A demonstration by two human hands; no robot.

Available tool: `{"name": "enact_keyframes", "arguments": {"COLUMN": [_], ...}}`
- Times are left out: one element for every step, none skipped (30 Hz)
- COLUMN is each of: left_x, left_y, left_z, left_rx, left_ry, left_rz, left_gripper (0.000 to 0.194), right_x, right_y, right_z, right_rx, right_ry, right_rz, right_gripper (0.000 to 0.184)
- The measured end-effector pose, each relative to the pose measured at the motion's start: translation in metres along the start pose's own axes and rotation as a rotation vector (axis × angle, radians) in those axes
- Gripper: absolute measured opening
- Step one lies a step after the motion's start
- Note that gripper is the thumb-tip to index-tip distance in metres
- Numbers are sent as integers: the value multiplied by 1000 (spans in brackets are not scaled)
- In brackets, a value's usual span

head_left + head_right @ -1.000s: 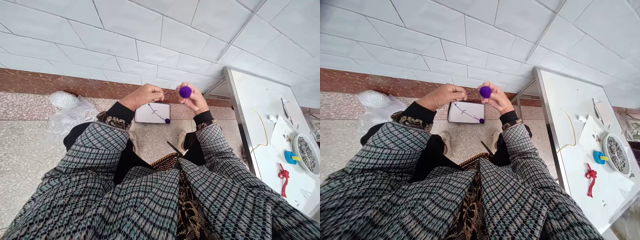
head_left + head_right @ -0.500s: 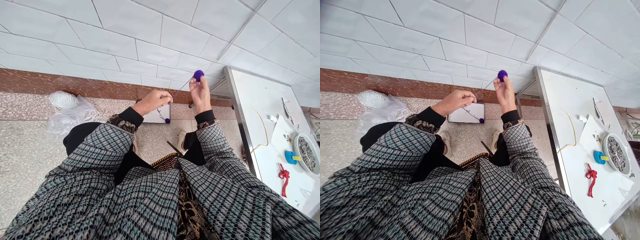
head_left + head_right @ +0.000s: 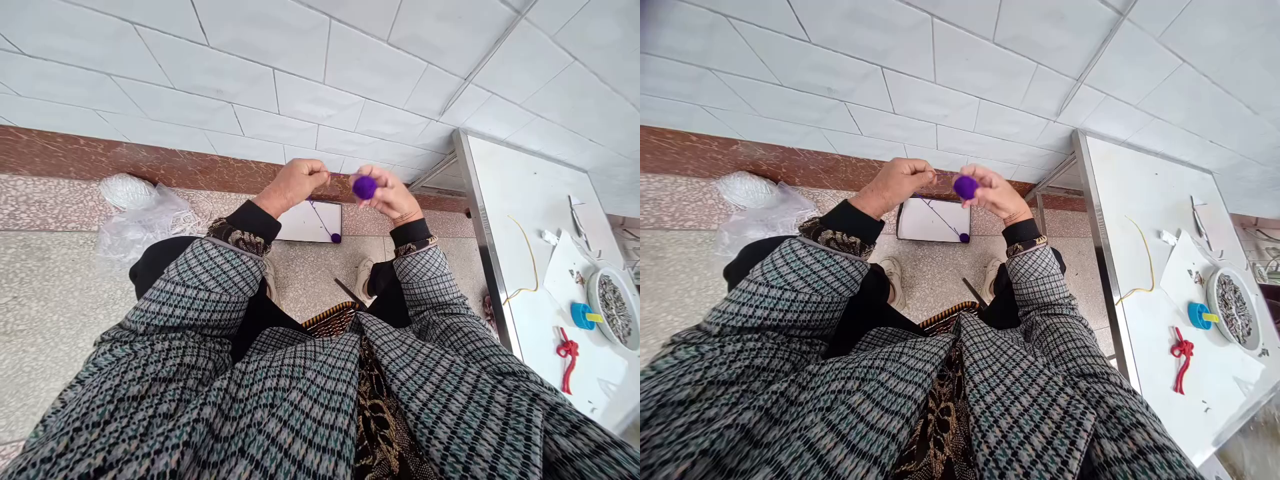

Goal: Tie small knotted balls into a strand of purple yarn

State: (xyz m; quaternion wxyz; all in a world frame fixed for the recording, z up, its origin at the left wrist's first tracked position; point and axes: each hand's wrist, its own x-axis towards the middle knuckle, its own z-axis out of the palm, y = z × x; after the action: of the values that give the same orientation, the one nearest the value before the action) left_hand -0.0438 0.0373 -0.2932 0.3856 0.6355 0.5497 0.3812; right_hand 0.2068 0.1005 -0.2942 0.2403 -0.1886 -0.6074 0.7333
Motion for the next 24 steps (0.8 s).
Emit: {"name": "enact_keyframes", "arguments": {"left_x": [0, 0, -1, -2, -3, -4, -5, -6, -6, -6, -5, -4, -4, -3, -3, -3, -3, -4, -5, -6, -7, -8, -8, -8], "left_y": [0, 1, 3, 6, 9, 13, 16, 18, 19, 18, 17, 15, 12, 10, 8, 7, 7, 8, 10, 12, 14, 16, 17, 18], "left_z": [1, 2, 4, 5, 7, 7, 7, 5, 4, 1, -1, -4, -6, -7, -7, -6, -5, -3, -1, 1, 3, 4, 5, 6], "left_rx": [-2, -9, -18, -28, -36, -41, -44, -43, -42, -40, -41, -46, -55, -70, -91, -117, -151, -191, -234, -276, -317, -354, -387, -416], "left_ry": [-38, -105, -193, -293, -393, -475, -522, -529, -500, -446, -382, -323, -280, -258, -251, -257, -267, -273, -273, -264, -245, -217, -185, -151], "left_rz": [-4, 6, 28, 58, 92, 122, 139, 142, 130, 107, 79, 49, 24, 4, -11, -19, -22, -23, -22, -22, -23, -26, -30, -36], "left_gripper": [19, 18, 18, 18, 18, 19, 19, 19, 18, 18, 17, 16, 16, 15, 15, 16, 16, 17, 18, 18, 17, 15, 13, 10], "right_x": [2, 4, 8, 12, 15, 18, 20, 20, 19, 17, 14, 11, 8, 6, 4, 4, 4, 5, 7, 8, 9, 10, 10, 10], "right_y": [0, 2, 4, 8, 12, 15, 19, 21, 22, 21, 19, 16, 12, 8, 5, 3, 1, 1, 1, 2, 2, 3, 4, 5], "right_z": [-3, -5, -7, -9, -9, -8, -7, -4, -1, 1, 4, 6, 7, 7, 7, 6, 5, 5, 4, 4, 3, 2, 1, -1], "right_rx": [27, 36, 30, 13, -13, -57, -120, -190, -249, -284, -285, -248, -183, -109, -41, 20, 73, 117, 156, 190, 220, 245, 266, 286], "right_ry": [97, 206, 317, 413, 486, 523, 505, 429, 310, 171, 40, -57, -97, -83, -33, 35, 107, 172, 221, 256, 276, 287, 290, 286], "right_rz": [-73, -138, -191, -220, -222, -187, -116, -19, 83, 167, 215, 223, 187, 124, 53, -10, -63, -105, -138, -167, -194, -220, -238, -243], "right_gripper": [63, 62, 60, 57, 54, 51, 50, 48, 47, 45, 44, 45, 48, 52, 57, 62, 66, 68, 68, 68, 66, 64, 63, 62]}}
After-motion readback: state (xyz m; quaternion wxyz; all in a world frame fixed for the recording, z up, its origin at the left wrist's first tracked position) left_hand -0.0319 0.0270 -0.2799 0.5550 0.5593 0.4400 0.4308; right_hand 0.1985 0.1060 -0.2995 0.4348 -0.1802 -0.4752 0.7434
